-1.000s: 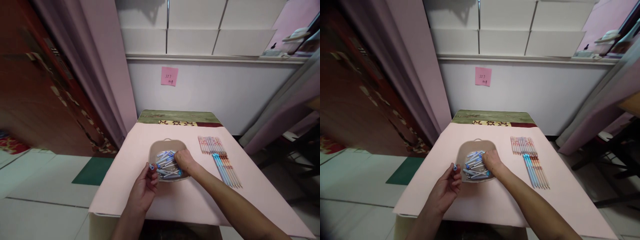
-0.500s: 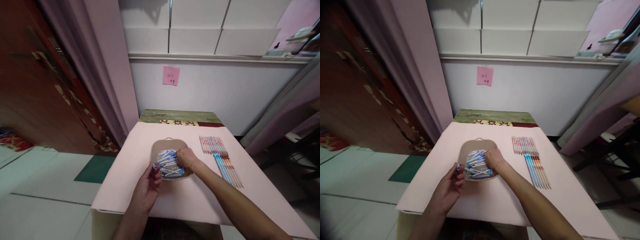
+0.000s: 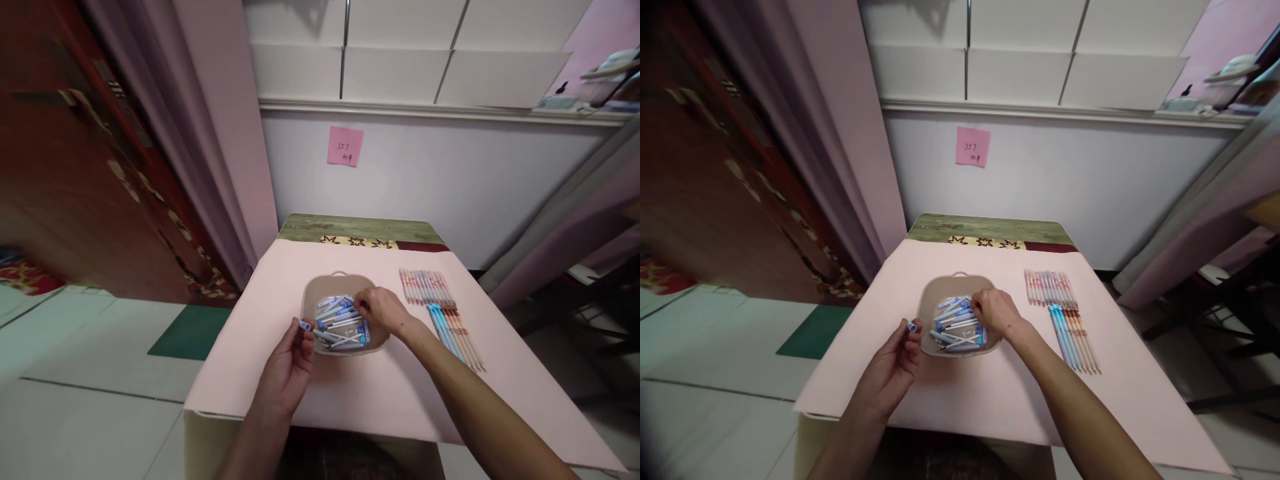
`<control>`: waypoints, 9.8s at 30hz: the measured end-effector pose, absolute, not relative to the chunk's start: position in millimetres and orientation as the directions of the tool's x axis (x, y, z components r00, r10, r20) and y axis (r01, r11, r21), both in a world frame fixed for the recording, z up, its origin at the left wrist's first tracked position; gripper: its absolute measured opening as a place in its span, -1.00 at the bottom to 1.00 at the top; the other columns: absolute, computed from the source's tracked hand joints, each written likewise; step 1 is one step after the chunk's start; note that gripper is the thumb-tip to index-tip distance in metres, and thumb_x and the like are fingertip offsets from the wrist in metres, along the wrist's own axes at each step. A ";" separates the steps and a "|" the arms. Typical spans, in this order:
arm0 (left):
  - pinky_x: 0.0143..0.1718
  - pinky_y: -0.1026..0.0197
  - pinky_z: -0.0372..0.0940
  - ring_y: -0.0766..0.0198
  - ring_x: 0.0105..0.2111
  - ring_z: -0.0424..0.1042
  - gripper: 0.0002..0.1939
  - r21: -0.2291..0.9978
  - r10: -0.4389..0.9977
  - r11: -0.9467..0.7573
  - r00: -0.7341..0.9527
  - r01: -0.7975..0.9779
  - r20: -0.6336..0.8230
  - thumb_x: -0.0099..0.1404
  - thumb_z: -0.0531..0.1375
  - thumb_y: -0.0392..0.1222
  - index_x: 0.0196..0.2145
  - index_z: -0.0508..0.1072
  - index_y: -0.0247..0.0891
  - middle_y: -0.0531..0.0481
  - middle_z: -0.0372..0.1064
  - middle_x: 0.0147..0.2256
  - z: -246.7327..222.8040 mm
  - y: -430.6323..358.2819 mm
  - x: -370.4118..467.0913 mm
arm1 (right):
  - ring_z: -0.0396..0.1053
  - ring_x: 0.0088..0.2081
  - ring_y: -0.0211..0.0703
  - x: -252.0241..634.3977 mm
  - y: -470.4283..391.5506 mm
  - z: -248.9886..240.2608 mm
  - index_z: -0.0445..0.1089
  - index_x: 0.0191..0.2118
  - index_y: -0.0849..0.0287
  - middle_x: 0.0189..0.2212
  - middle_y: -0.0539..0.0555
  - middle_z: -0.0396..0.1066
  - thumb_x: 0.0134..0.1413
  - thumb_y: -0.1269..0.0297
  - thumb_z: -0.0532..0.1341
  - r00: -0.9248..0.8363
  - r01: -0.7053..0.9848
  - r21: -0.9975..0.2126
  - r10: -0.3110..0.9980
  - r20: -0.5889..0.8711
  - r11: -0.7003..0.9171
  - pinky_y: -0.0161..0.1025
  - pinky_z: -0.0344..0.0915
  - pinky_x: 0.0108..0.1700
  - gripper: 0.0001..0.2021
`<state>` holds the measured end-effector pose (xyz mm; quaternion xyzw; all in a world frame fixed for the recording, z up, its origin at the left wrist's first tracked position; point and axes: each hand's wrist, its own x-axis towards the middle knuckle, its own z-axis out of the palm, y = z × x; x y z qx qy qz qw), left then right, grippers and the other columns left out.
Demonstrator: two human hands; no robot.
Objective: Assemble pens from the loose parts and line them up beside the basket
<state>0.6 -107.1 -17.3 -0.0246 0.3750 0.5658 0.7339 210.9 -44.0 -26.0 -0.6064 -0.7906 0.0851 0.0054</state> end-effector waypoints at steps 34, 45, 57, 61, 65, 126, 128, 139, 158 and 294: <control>-0.47 0.37 0.29 0.34 -0.50 0.38 -0.84 0.988 0.995 -0.091 -0.042 -0.123 0.087 0.12 0.29 -0.19 -0.31 0.52 -0.26 0.01 0.47 -0.45 -37.5 -92.5 25.3 | 0.49 -0.37 -0.24 146.1 -98.0 -50.7 0.48 -0.31 0.24 -0.41 0.06 0.53 -0.17 0.26 0.42 -0.127 -0.626 -0.704 0.935 -0.331 -0.334 -0.31 0.41 -0.20 -0.74; -0.32 0.37 0.29 0.27 -0.39 0.46 -0.57 0.984 0.992 -0.050 -0.125 -0.173 0.028 -0.01 0.35 -0.39 -0.15 0.50 -0.14 0.02 0.53 -0.37 -25.9 -101.8 27.4 | 0.45 -0.37 -0.30 147.3 -103.1 -45.7 0.49 -0.37 0.25 -0.40 0.02 0.52 -0.29 0.28 0.47 -0.106 -0.636 -0.720 0.955 -0.277 -0.279 -0.34 0.36 -0.20 -0.71; -0.68 0.43 0.09 0.45 -0.72 0.21 -0.71 0.839 0.978 0.100 -0.100 -0.534 -0.181 0.07 0.34 -0.21 -0.24 0.40 -0.26 0.18 0.29 -0.67 -32.6 -93.8 38.5 | 0.44 -0.42 -0.27 147.3 -112.5 -33.5 0.47 -0.26 0.22 -0.43 0.03 0.52 -0.18 0.19 0.42 0.008 -0.459 -0.881 0.991 -0.135 -0.116 -0.31 0.38 -0.28 -0.68; -0.73 0.49 0.03 0.53 -0.70 0.17 -0.83 0.566 0.917 0.330 0.116 -0.756 -0.381 0.10 0.32 -0.24 -0.42 0.39 -0.35 0.14 0.27 -0.63 -34.2 -94.1 42.2 | 0.47 -0.42 -0.17 146.2 -119.1 -18.4 0.46 -0.25 0.18 -0.43 0.04 0.52 -0.12 0.21 0.38 0.019 -0.313 -0.950 0.999 -0.031 -0.023 -0.23 0.40 -0.32 -0.73; -0.77 0.53 0.03 0.55 -0.71 0.16 -0.91 0.375 0.825 0.459 0.229 -0.805 -0.516 0.19 0.23 -0.32 -0.45 0.40 -0.37 0.12 0.22 -0.66 -24.4 -98.1 44.1 | 0.48 -0.39 -0.13 148.5 -125.6 -10.9 0.48 -0.24 0.12 -0.40 0.05 0.52 0.01 0.25 0.28 0.104 0.024 -0.993 0.987 0.119 0.117 -0.21 0.42 -0.31 -0.84; -0.56 0.39 0.24 0.42 -0.60 0.29 -0.77 0.912 0.990 0.031 -0.111 -0.408 -0.083 0.15 0.27 -0.21 -0.20 0.45 -0.28 0.08 0.37 -0.57 -29.0 -90.2 37.9 | 0.46 -0.44 -0.30 151.3 -115.1 -32.5 0.45 -0.29 0.26 -0.42 0.07 0.53 -0.20 0.19 0.44 -0.005 -0.655 -0.720 0.955 -0.297 -0.227 -0.41 0.41 -0.33 -0.66; -0.57 0.42 0.23 0.44 -0.61 0.28 -0.80 0.770 0.968 0.191 -0.015 -0.609 -0.252 0.14 0.28 -0.27 -0.24 0.46 -0.33 0.07 0.35 -0.58 -30.4 -86.2 37.5 | 0.44 -0.47 -0.32 152.6 -117.2 -28.0 0.46 -0.29 0.25 -0.44 0.05 0.52 -0.19 0.17 0.43 0.036 -0.608 -0.772 0.965 -0.261 -0.186 -0.40 0.40 -0.36 -0.67; -0.70 0.48 0.15 0.47 -0.61 0.26 -0.88 0.314 0.852 0.435 0.273 -0.844 -0.446 0.26 0.12 -0.44 -0.37 0.46 -0.46 -0.06 0.34 -0.51 -15.3 -89.3 39.6 | 0.44 -0.44 -0.20 160.5 -129.6 -15.7 0.52 -0.28 0.18 -0.46 0.03 0.51 -0.13 0.11 0.38 0.144 -0.331 -0.943 0.987 -0.069 -0.017 -0.24 0.42 -0.33 -0.71; -0.65 0.50 0.24 0.49 -0.56 0.32 -0.84 0.320 0.868 0.319 0.139 -0.892 -0.476 0.33 0.04 -0.46 -0.31 0.41 -0.43 -0.02 0.34 -0.45 -12.7 -74.1 17.8 | 0.43 -0.40 -0.18 207.5 -86.2 -25.3 0.48 -0.22 0.15 -0.41 0.04 0.50 0.04 0.27 0.22 0.259 0.482 -0.855 0.902 0.345 0.189 -0.26 0.35 -0.31 -0.82; -0.70 0.46 0.17 0.49 -0.61 0.21 -0.86 0.387 0.904 0.308 0.141 -0.869 -0.403 0.29 0.08 -0.41 -0.33 0.44 -0.40 -0.03 0.34 -0.42 -30.4 -87.2 6.1 | 0.43 -0.22 -0.07 232.9 -70.5 -140.5 0.36 -0.03 0.25 -0.16 0.23 0.45 0.16 0.12 0.11 0.509 0.031 -0.959 0.822 0.257 0.280 -0.14 0.37 -0.25 -0.64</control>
